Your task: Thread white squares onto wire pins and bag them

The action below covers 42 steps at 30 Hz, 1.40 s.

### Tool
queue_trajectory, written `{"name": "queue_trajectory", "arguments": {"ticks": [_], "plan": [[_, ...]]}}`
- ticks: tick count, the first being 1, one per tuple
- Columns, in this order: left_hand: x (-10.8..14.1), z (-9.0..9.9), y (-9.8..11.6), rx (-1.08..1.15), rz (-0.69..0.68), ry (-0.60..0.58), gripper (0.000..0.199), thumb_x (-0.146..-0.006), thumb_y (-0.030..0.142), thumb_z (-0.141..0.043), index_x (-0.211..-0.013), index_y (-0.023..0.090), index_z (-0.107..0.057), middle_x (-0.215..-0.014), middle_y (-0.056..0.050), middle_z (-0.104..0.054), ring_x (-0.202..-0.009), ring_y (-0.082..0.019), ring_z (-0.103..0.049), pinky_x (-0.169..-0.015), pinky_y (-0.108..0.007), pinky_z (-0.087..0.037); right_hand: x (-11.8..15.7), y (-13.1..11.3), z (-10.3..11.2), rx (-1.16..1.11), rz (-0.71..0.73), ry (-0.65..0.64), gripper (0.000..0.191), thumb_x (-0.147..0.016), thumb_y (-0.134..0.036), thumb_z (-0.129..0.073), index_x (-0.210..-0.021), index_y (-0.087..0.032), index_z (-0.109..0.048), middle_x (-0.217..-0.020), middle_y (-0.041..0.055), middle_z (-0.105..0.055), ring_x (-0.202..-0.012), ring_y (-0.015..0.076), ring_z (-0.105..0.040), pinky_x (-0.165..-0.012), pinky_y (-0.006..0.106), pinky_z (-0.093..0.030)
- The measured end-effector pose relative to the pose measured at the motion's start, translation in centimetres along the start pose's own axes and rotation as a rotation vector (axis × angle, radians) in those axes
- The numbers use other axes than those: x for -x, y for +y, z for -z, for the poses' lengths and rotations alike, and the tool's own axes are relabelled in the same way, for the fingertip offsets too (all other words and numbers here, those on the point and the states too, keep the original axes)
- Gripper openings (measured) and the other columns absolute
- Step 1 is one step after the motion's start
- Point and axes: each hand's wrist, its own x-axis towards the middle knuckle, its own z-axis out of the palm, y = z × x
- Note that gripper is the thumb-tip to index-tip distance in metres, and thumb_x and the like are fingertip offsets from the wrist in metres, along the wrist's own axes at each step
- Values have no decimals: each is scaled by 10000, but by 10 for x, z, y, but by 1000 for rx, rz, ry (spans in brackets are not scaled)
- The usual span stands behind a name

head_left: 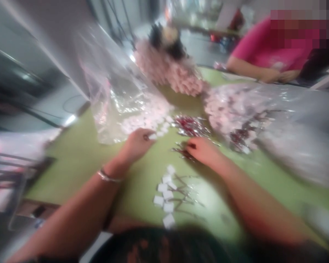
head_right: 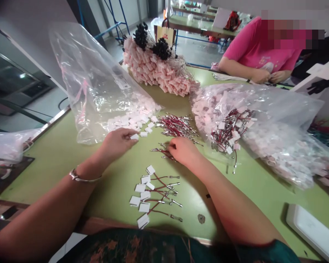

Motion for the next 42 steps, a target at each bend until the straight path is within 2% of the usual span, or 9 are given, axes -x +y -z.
{"name": "queue_trajectory", "arguments": {"ticks": [3,7,11,17,24,29,34,39,42], "plan": [[3,1,7,265,97,-28,368,-687,328,-725,-1017,170,-680,-849,-37,-668,-664,-131,-585,-603,-244,-474,4,-5,3,-8,35,73,162,-842,-271,-532,-764,-209,-659,-855,65,-658,-690,166,-528,-623,322,-363],[6,-2,14,470,118,-137,356,-677,319,-750,-967,138,-650,-714,-6,-611,-543,-85,-520,-514,-218,-426,12,-19,-7,97,61,-27,162,-853,-260,-537,-792,-188,-669,-864,81,-644,-679,166,-527,-605,320,-345],[10,-10,13,635,153,-243,372,-670,283,-764,-987,126,-648,-730,-14,-621,-570,-86,-539,-547,-229,-440,14,-24,-21,162,49,9,192,-880,-218,-482,-823,-161,-656,-859,94,-633,-701,169,-542,-616,312,-349],[12,-19,9,745,147,-323,341,-722,275,-742,-1018,117,-681,-724,-45,-652,-615,-102,-569,-592,-252,-446,10,-20,-12,-205,-3,98,156,-853,-265,-537,-755,-202,-641,-779,26,-669,-659,141,-555,-627,287,-395],[17,-17,15,810,194,-377,539,-767,263,-708,-1284,162,-591,-652,-6,-616,-569,-92,-534,-572,-250,-399,21,-39,-3,-428,-31,-100,175,-825,-226,-513,-662,-204,-574,-636,-16,-635,-580,114,-529,-581,262,-384],[17,-17,15,853,213,-328,291,-728,272,-750,-984,136,-724,-631,-1,-600,-554,-73,-490,-559,-232,-367,25,-44,-2,-501,-54,-117,229,-825,-255,-511,-604,-200,-537,-587,-27,-585,-528,97,-473,-535,249,-355],[17,-16,23,987,295,-248,119,-728,206,-738,-782,108,-695,-657,-7,-617,-550,-52,-488,-541,-198,-357,28,-50,-1,-596,-76,-274,278,-862,-250,-486,-598,-196,-553,-585,-26,-595,-469,76,-412,-502,244,-334],[20,-14,32,1099,358,-337,77,-738,147,-718,-734,90,-667,-591,-1,-594,-546,-60,-531,-571,-199,-405,27,-49,-4,-700,-145,-294,253,-882,-263,-482,-654,-193,-566,-562,-39,-571,-435,65,-367,-467,237,-302],[21,-13,30,1105,367,-350,147,-726,137,-737,-859,91,-696,-634,-9,-632,-569,-68,-564,-612,-219,-448,26,-46,-5,-743,-166,-288,242,-879,-295,-496,-673,-195,-571,-551,-44,-555,-422,65,-355,-448,239,-273]]}}
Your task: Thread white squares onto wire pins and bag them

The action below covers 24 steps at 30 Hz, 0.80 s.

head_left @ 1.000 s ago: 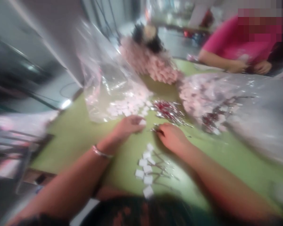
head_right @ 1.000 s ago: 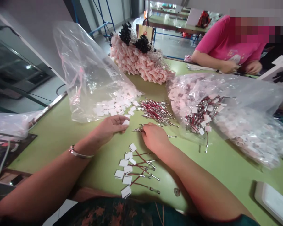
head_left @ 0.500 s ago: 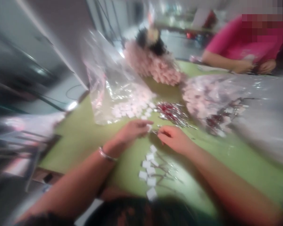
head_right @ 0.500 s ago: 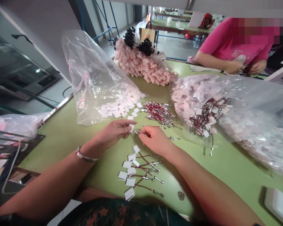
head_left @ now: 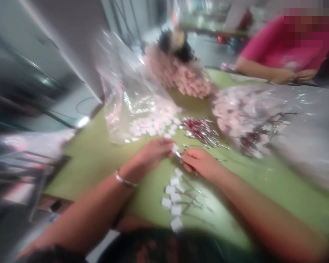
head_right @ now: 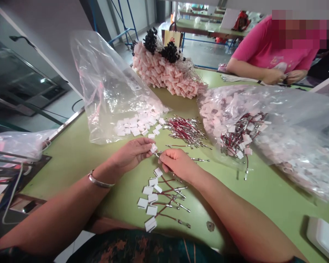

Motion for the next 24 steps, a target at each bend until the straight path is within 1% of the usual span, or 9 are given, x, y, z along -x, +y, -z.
{"name": "queue_trajectory", "arguments": {"ticks": [2,4,7,11,14,17,19,21,24], "plan": [[0,3,-1,-32,-7,-3,277,-719,156,-755,-985,101,-705,-671,-14,-660,-598,-77,-593,-653,-239,-478,0,0,2,-32,-12,9,237,-879,-312,-505,-683,-195,-571,-540,-48,-538,-415,64,-348,-439,238,-253],[-1,5,-1,-84,-22,-24,341,-707,189,-773,-1032,107,-709,-686,-21,-677,-615,-86,-612,-677,-251,-496,1,-1,3,-50,-12,12,237,-876,-307,-515,-675,-193,-566,-521,-53,-513,-416,63,-347,-437,233,-240],[-2,8,-2,-159,-35,-48,328,-696,235,-785,-993,112,-722,-676,-28,-690,-602,-87,-622,-656,-244,-497,1,-2,6,-50,-17,5,227,-870,-283,-521,-667,-192,-564,-503,-57,-487,-414,62,-350,-433,226,-229],[-5,11,-3,-309,-57,-55,342,-728,314,-762,-1017,139,-711,-673,-44,-702,-574,-98,-623,-557,-226,-464,0,-1,7,-33,-39,27,223,-871,-284,-498,-676,-198,-565,-503,-58,-474,-417,67,-361,-435,229,-244],[-5,11,-3,-378,-75,-41,350,-737,338,-752,-1021,140,-703,-704,-64,-717,-561,-103,-618,-520,-223,-449,-1,1,6,73,24,92,232,-851,-276,-503,-635,-200,-540,-519,-48,-492,-455,79,-391,-464,236,-281],[-3,7,-1,-309,-45,-33,317,-731,307,-755,-979,116,-707,-738,-83,-727,-558,-95,-611,-540,-229,-466,-2,4,4,233,163,213,246,-820,-256,-512,-581,-200,-506,-539,-37,-517,-510,91,-424,-513,244,-315],[-2,4,1,-239,-24,-40,276,-723,276,-762,-935,105,-715,-726,-78,-722,-551,-83,-599,-556,-224,-471,-3,6,4,286,231,260,223,-807,-257,-514,-592,-201,-518,-562,-32,-535,-539,99,-442,-536,249,-329],[-1,2,2,-188,-9,-57,236,-716,256,-768,-888,101,-723,-708,-68,-713,-541,-70,-582,-555,-214,-463,-3,8,4,287,256,278,186,-792,-274,-533,-621,-203,-537,-597,-28,-557,-557,103,-453,-547,252,-336],[-1,3,3,-157,6,-99,199,-717,253,-769,-842,102,-731,-689,-63,-700,-530,-62,-559,-540,-207,-447,-2,8,4,258,244,272,165,-766,-290,-565,-628,-203,-540,-608,-29,-552,-556,102,-444,-537,250,-327]]}}
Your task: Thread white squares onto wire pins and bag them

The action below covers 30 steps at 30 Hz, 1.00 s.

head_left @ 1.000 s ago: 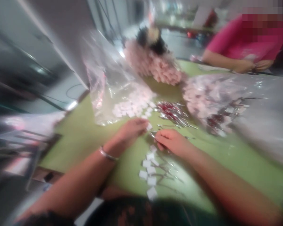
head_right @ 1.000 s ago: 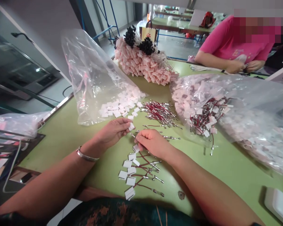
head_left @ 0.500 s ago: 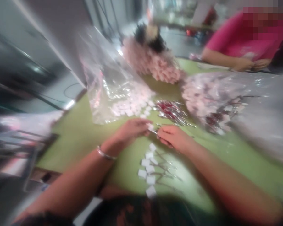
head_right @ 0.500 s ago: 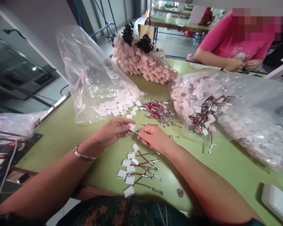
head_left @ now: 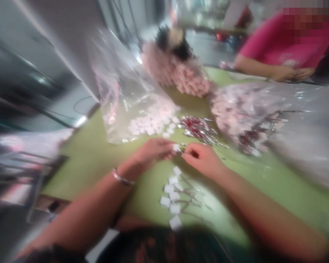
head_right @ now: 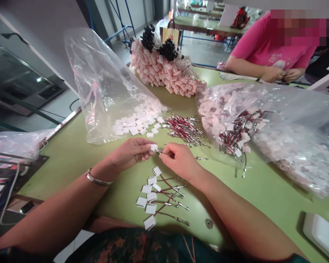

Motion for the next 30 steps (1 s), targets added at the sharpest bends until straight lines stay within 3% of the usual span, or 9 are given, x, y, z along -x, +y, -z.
{"name": "queue_trajectory", "arguments": {"ticks": [6,11,14,18,22,26,30], "plan": [[-1,2,-2,-39,-21,-43,192,-717,241,-766,-862,121,-730,-686,-62,-702,-536,-77,-571,-533,-218,-443,1,-5,7,-146,-116,-201,197,-779,-305,-562,-618,-192,-553,-549,-49,-480,-505,80,-392,-482,225,-288],[-2,4,-6,-22,-39,-95,222,-704,248,-778,-892,147,-716,-677,-42,-702,-531,-80,-586,-516,-210,-440,-2,3,11,-504,-292,-407,160,-791,-305,-567,-676,-193,-573,-459,-84,-387,-410,56,-278,-418,219,-203],[-3,6,-11,-122,-100,-114,248,-729,299,-766,-926,161,-708,-659,-34,-692,-544,-91,-603,-492,-200,-425,-3,7,8,-625,-373,-446,151,-792,-305,-572,-687,-196,-558,-434,-100,-330,-387,51,-218,-399,221,-157],[-4,6,-19,-340,-139,-88,285,-746,342,-752,-953,152,-699,-642,-46,-687,-536,-106,-601,-490,-219,-438,-1,-1,3,-417,-318,-325,183,-802,-300,-550,-651,-197,-540,-459,-77,-402,-397,58,-309,-398,219,-202],[-5,3,-24,-320,-133,-3,288,-754,364,-740,-939,149,-688,-668,-54,-701,-541,-106,-611,-520,-230,-469,0,-7,2,-132,-166,-135,252,-798,-293,-546,-569,-194,-514,-517,-48,-483,-456,70,-385,-447,219,-281],[-5,3,-24,-268,-112,55,289,-743,351,-749,-928,139,-683,-723,-70,-723,-556,-105,-621,-541,-231,-488,-1,-4,3,1,-96,-137,243,-769,-221,-513,-528,-195,-501,-523,-40,-485,-499,85,-403,-494,228,-314],[-5,1,-26,-275,-78,24,287,-741,345,-749,-918,129,-685,-660,-59,-704,-539,-109,-613,-533,-233,-484,-1,1,0,56,-40,-178,213,-794,-238,-498,-587,-196,-522,-573,-38,-496,-554,96,-421,-534,235,-331]]}}
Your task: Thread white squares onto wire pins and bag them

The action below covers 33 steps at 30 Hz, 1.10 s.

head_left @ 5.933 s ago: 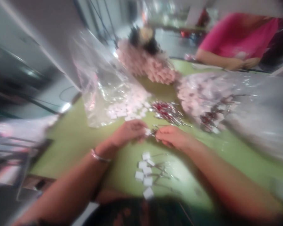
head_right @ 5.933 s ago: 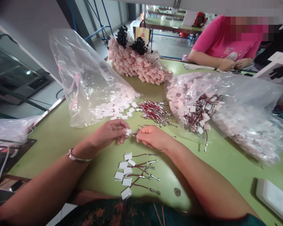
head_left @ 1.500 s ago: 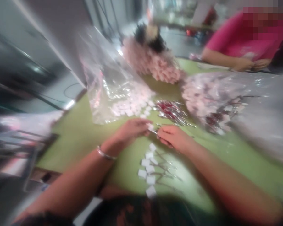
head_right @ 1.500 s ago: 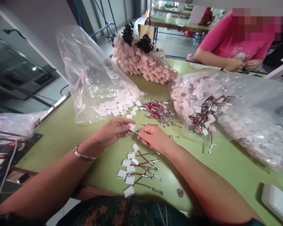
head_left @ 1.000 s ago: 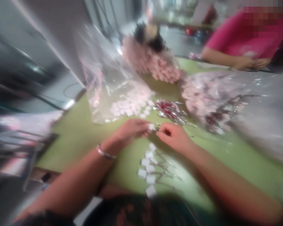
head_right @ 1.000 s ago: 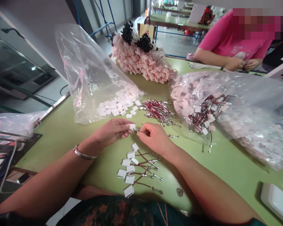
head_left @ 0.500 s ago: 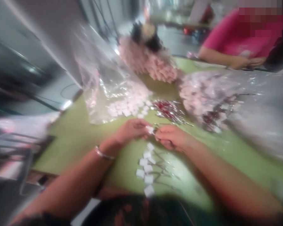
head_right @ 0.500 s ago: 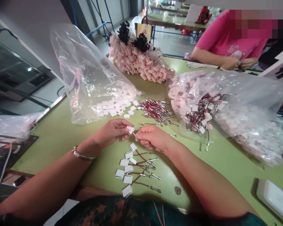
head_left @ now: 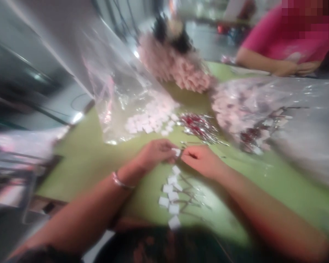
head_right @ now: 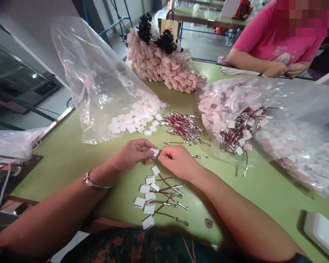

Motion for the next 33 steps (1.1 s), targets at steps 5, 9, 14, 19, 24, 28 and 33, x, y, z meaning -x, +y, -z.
{"name": "queue_trajectory", "arguments": {"ticks": [5,9,14,19,24,28,33], "plan": [[2,-7,1,-7,18,-26,297,-720,341,-750,-889,110,-671,-596,-42,-673,-498,-109,-589,-500,-228,-452,-2,3,-5,60,17,17,224,-836,-264,-503,-625,-200,-539,-601,-23,-546,-583,112,-464,-574,259,-361],[3,-1,13,-219,-39,-48,277,-774,373,-683,-907,130,-686,-599,-40,-656,-548,-138,-594,-553,-269,-472,-3,2,-2,94,3,-38,274,-847,-286,-521,-587,-203,-509,-574,-23,-539,-555,114,-457,-556,270,-348],[-13,18,21,-853,-439,326,243,-865,307,-542,-960,167,-717,-953,-98,-686,-933,-231,-581,-897,-392,-427,6,-4,14,135,58,-367,194,-779,-287,-605,-603,-207,-610,-588,-21,-591,-525,106,-473,-526,273,-326],[-29,24,8,-1097,-497,244,284,-877,188,-437,-937,139,-711,-988,-110,-663,-1013,-264,-554,-983,-456,-349,7,-1,48,188,-87,-235,194,-811,-280,-547,-664,-210,-652,-549,-25,-580,-469,100,-474,-510,279,-321],[-26,27,4,-1073,-441,366,239,-824,162,-506,-932,174,-718,-908,-78,-634,-976,-256,-555,-944,-432,-381,-15,22,41,428,-17,190,160,-816,-314,-582,-749,-198,-669,-720,31,-633,-606,132,-498,-570,300,-327],[-20,26,11,-929,-376,411,296,-767,148,-575,-1031,175,-706,-895,-58,-622,-933,-235,-571,-890,-367,-430,-28,32,13,503,13,202,131,-808,-269,-579,-762,-183,-665,-808,68,-628,-658,152,-509,-587,309,-329],[-11,20,22,-555,-220,377,232,-741,215,-648,-952,132,-698,-780,-31,-654,-742,-158,-597,-732,-289,-476,-27,29,15,181,-30,236,148,-809,-300,-607,-750,-184,-678,-699,23,-630,-599,130,-511,-581,294,-370]]}}
